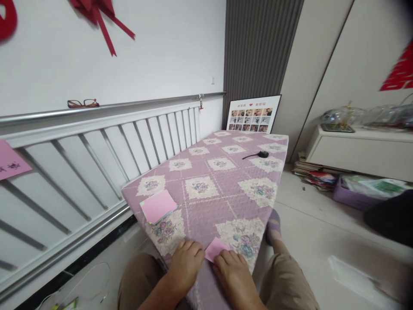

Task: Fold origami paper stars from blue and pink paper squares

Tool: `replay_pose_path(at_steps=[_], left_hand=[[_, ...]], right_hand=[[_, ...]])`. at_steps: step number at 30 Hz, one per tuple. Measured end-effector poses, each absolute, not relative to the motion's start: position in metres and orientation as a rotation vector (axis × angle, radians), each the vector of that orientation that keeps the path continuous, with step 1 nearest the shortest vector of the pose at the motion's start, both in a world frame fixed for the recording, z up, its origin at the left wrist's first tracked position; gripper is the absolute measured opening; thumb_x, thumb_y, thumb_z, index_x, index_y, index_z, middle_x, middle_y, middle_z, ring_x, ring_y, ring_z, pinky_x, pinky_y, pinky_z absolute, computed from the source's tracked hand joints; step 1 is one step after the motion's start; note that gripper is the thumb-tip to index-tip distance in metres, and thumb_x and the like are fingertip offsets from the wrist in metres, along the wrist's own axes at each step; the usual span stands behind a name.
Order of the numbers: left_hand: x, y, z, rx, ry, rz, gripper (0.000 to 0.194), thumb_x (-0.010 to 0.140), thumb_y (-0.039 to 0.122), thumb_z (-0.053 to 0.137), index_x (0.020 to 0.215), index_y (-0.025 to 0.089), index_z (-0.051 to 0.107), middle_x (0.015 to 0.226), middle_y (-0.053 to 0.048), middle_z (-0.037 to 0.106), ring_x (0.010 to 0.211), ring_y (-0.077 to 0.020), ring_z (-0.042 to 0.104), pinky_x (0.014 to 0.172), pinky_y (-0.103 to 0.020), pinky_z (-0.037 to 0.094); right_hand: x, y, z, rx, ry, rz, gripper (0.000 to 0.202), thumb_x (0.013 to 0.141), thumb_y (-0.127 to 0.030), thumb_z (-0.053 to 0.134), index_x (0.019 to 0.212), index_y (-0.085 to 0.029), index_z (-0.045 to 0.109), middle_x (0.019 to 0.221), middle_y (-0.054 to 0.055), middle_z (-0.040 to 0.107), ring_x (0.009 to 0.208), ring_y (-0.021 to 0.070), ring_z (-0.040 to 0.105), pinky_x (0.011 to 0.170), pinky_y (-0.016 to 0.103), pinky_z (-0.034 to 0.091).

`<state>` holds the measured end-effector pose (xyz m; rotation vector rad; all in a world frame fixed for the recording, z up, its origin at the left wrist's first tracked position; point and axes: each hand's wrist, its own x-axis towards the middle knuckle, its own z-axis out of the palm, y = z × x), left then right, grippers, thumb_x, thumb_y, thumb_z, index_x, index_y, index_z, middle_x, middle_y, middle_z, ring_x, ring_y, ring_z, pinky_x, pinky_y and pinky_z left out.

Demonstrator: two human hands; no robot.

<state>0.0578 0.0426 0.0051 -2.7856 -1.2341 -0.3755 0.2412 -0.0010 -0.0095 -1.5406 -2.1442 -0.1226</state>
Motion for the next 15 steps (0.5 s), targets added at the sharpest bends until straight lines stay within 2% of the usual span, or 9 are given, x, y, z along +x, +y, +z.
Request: replay_pose_path(at_steps=[4,7,11,15], left_hand=[[0.058,0.041,0.036,-2.788,-1.260,-0.618,0.014,0.092,0.020,0.049,0.096,0.023,0.063,0.101,-0.001,0.063,0.095,-0.0181,0.053,0.085,-0.035,0.041],[0.051,0.041,0.059,-2.655,-1.306,-1.027,0.022,0.093,0.018,0.042,0.105,0.022,0.060,0.110,-0.005,0.061,0.103,-0.0197,0.053,0.090,-0.037,0.042],[0.038,0.039,0.068,-2.400,-1.427,-1.482,0.028,0.091,0.018,0.042,0.117,0.018,0.052,0.116,-0.010,0.057,0.111,-0.0202,0.051,0.096,-0.038,0.044],[0.038,0.025,0.043,-2.418,-1.579,-1.452,0.026,0.090,0.019,0.044,0.114,0.020,0.054,0.115,-0.011,0.056,0.110,-0.0222,0.052,0.096,-0.043,0.045]], right_hand=[[0.238,0.003,0.004,-1.465,-2.083,0.009,0.017,0.086,-0.014,0.048,0.075,-0.022,0.059,0.076,0.003,0.059,0.071,0.0195,0.053,0.067,0.031,0.036],[0.237,0.008,0.022,-1.408,-1.865,0.409,0.018,0.087,-0.020,0.045,0.074,-0.021,0.058,0.073,0.002,0.058,0.070,0.0173,0.053,0.065,0.029,0.039],[0.235,0.017,0.035,-1.357,-1.358,1.065,0.024,0.081,-0.040,0.052,0.067,-0.021,0.050,0.056,-0.005,0.045,0.052,0.0115,0.043,0.053,0.024,0.034],[0.231,0.020,0.020,-1.276,-0.954,1.451,0.031,0.073,-0.050,0.059,0.076,-0.020,0.051,0.054,-0.008,0.045,0.046,0.0079,0.036,0.047,0.021,0.029]])
